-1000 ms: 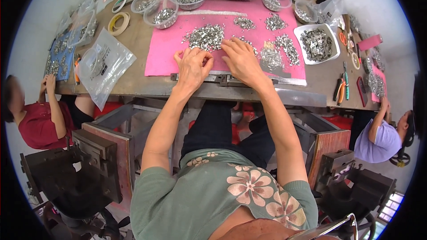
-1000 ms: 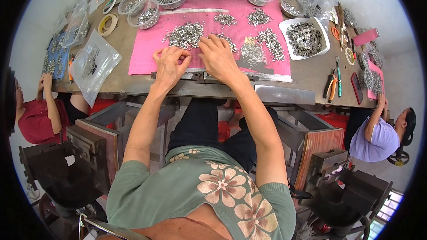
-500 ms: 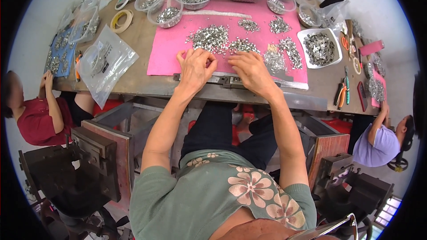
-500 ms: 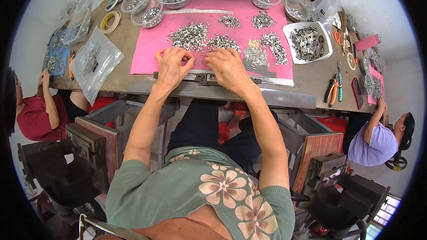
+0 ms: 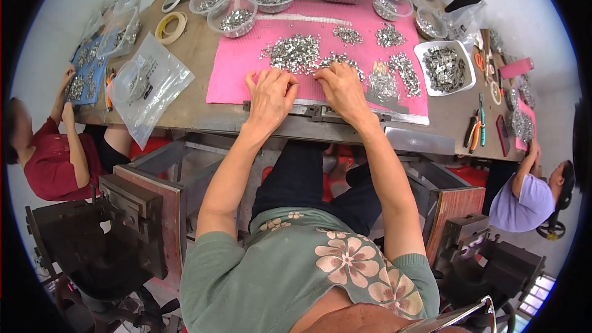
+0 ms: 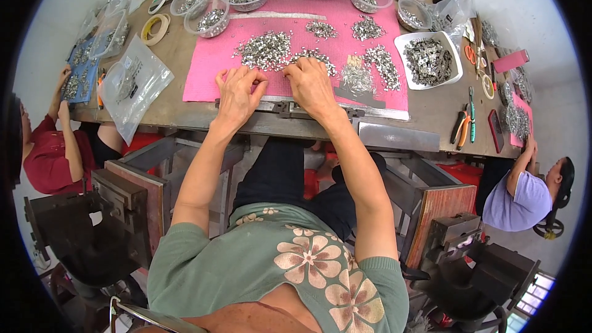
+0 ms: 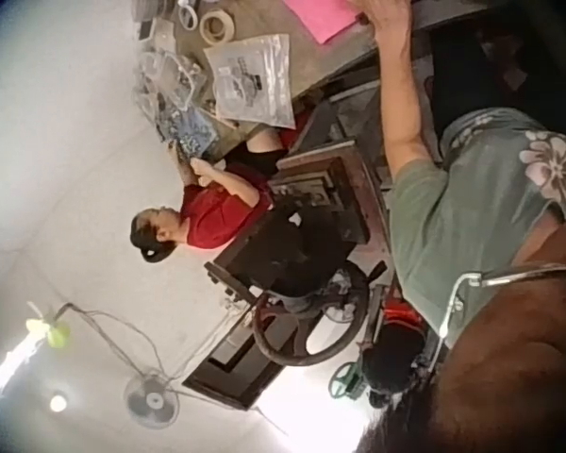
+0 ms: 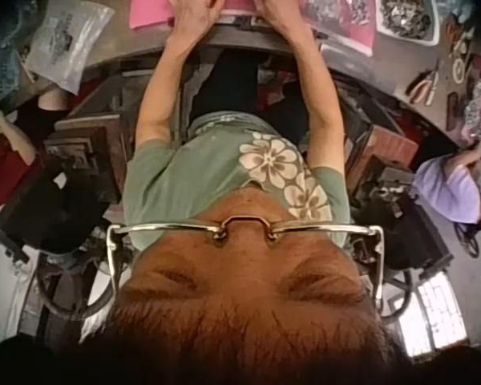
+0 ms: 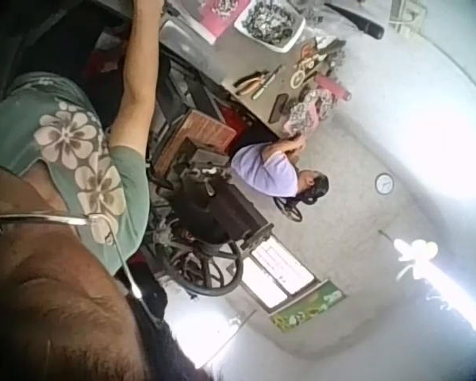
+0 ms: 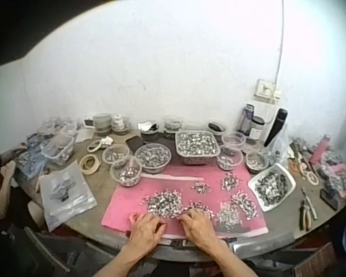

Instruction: The person sorts and arranges small metal parts by hand on a workbench, taking them from a plastic container and placing them into a tray.

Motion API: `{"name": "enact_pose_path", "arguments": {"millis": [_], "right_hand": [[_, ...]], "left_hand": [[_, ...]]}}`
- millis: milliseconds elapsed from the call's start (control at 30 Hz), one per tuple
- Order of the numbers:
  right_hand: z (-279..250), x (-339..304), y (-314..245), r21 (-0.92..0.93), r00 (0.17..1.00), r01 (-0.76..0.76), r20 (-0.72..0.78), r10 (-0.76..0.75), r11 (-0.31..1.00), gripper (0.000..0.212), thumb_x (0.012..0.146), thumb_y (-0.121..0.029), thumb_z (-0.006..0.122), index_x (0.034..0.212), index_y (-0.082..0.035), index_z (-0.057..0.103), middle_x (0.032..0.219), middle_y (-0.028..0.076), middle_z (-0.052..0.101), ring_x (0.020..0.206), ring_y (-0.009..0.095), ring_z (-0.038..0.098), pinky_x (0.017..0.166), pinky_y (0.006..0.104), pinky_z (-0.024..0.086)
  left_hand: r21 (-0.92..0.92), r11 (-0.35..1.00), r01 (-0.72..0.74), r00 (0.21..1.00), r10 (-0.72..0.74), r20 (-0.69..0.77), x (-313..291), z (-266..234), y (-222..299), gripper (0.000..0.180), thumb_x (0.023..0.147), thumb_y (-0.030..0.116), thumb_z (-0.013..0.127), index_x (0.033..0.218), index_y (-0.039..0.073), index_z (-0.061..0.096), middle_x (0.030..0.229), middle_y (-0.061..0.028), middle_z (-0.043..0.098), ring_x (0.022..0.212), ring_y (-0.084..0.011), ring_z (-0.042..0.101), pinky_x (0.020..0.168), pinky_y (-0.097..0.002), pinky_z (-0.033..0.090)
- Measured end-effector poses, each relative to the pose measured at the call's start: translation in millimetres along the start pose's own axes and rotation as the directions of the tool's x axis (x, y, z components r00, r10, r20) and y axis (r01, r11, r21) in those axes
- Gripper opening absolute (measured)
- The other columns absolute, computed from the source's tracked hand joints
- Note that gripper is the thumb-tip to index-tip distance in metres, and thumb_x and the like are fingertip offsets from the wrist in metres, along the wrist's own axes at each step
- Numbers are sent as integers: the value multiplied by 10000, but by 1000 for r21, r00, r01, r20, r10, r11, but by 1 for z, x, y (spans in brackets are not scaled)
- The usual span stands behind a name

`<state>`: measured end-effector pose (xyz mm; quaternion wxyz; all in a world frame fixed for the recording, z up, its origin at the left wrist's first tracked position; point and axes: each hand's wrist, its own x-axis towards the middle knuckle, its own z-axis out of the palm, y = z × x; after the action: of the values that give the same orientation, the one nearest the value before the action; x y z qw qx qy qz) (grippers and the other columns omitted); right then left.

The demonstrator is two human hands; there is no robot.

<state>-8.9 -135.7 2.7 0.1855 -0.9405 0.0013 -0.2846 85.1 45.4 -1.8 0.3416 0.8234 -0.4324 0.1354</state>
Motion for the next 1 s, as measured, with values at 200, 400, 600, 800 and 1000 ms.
{"name": "enact_pose_path", "arguments": {"millis": [200, 400, 600, 800, 1000], "right_hand": [[-2, 0, 1, 33, 1000, -22, -19, 23, 999, 66, 870, -65, 705, 935, -73, 709, 840, 78, 589, 861, 278, 584, 800, 411, 446], [6, 4, -2, -3, 999, -25, 32, 25, 1000, 74, 877, -100, 695, 943, -73, 712, 892, 91, 607, 931, 286, 598, 836, 416, 440], [-1, 0, 3, -15, 997, -25, 79, 26, 1000, 70, 862, -110, 711, 911, -64, 692, 911, 101, 618, 937, 287, 605, 842, 421, 433], [-55, -26, 0, 323, 962, -272, 95, 255, 907, 84, 877, -63, 694, 909, -1, 648, 873, 129, 639, 845, 312, 629, 769, 410, 478], [-73, -63, -3, 304, 967, -254, 106, 232, 918, 104, 868, -12, 713, 919, 19, 628, 888, 115, 636, 827, 270, 637, 771, 366, 504]], "left_hand": [[-43, 999, -14, 999, 16, 51, 2, -4, -5, 82, 860, 120, 742, 937, 119, 716, 874, -1, 624, 874, -212, 581, 1011, -499, 325], [-64, 998, 6, 996, 0, 93, 3, -4, -8, 77, 865, 125, 743, 937, 120, 716, 873, -2, 621, 873, -210, 580, 1028, -514, 315], [-33, 999, -36, 993, 40, 115, 8, -3, -3, 60, 869, 121, 735, 924, 122, 710, 857, 6, 628, 865, -206, 591, 1056, -548, 293], [-176, 982, -74, 987, 97, 129, 3, -7, 24, 61, 868, 124, 732, 918, 111, 701, 886, 9, 655, 897, -189, 609, 1093, -552, 264], [-300, 926, -227, 958, 267, 102, -4, 20, 56, 111, 845, 133, 740, 923, 116, 663, 888, -3, 635, 931, -206, 614, 1080, -604, 269]]}}
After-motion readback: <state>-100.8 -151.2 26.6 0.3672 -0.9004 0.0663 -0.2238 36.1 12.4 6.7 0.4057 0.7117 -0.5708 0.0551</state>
